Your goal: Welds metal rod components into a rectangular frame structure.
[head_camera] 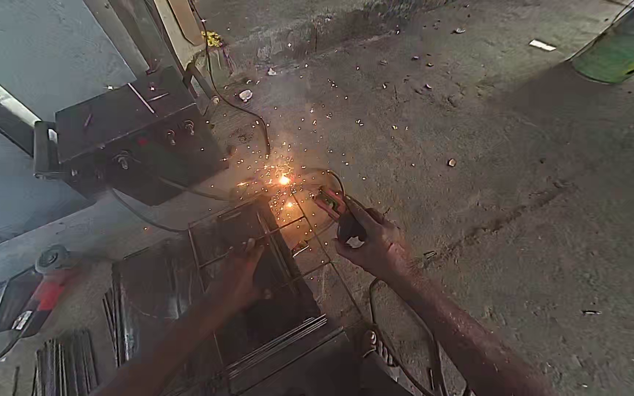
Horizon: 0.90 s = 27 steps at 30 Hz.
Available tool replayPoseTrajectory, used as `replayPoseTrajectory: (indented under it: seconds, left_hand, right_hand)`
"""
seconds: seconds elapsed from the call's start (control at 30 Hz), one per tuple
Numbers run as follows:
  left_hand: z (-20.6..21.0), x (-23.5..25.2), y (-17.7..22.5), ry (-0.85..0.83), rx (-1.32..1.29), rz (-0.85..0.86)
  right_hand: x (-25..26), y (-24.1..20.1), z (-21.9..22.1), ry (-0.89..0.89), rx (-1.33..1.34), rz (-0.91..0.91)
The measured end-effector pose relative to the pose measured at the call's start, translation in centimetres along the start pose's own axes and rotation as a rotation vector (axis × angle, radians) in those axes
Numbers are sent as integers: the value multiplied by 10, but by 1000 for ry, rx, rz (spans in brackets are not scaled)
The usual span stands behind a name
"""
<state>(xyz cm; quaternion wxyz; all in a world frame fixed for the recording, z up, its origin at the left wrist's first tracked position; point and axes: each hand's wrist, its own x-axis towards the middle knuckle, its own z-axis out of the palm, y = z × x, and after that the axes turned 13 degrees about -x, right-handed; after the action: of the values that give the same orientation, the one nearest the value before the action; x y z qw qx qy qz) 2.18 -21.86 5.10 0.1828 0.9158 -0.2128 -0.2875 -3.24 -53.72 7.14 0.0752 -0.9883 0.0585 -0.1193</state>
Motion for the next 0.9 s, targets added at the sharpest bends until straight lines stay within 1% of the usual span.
replayPoseTrajectory:
  seconds: [0.17,0.33,0.47,0.53,0.73,0.9]
  left_hand:
    - [0,2,2,-19,44,-30]
    - [-1,1,4,-14,15,-41]
    - [1,1,2,16,13,-7]
    - [1,0,1,26,13,3]
    - [4,1,-3,36,11,31]
    - [3,2,2,16,28,7]
  right_hand:
    - [1,-1,-3,-14,1,8]
    - [0,-1,-2,-24,-10,10]
    - [-7,1,-5,2,-19,-3]
    - [-21,4,-10,15,-8,-1]
    - [-81,18,-40,18,-8,13]
    - [-99,23,-43,5,-33,12]
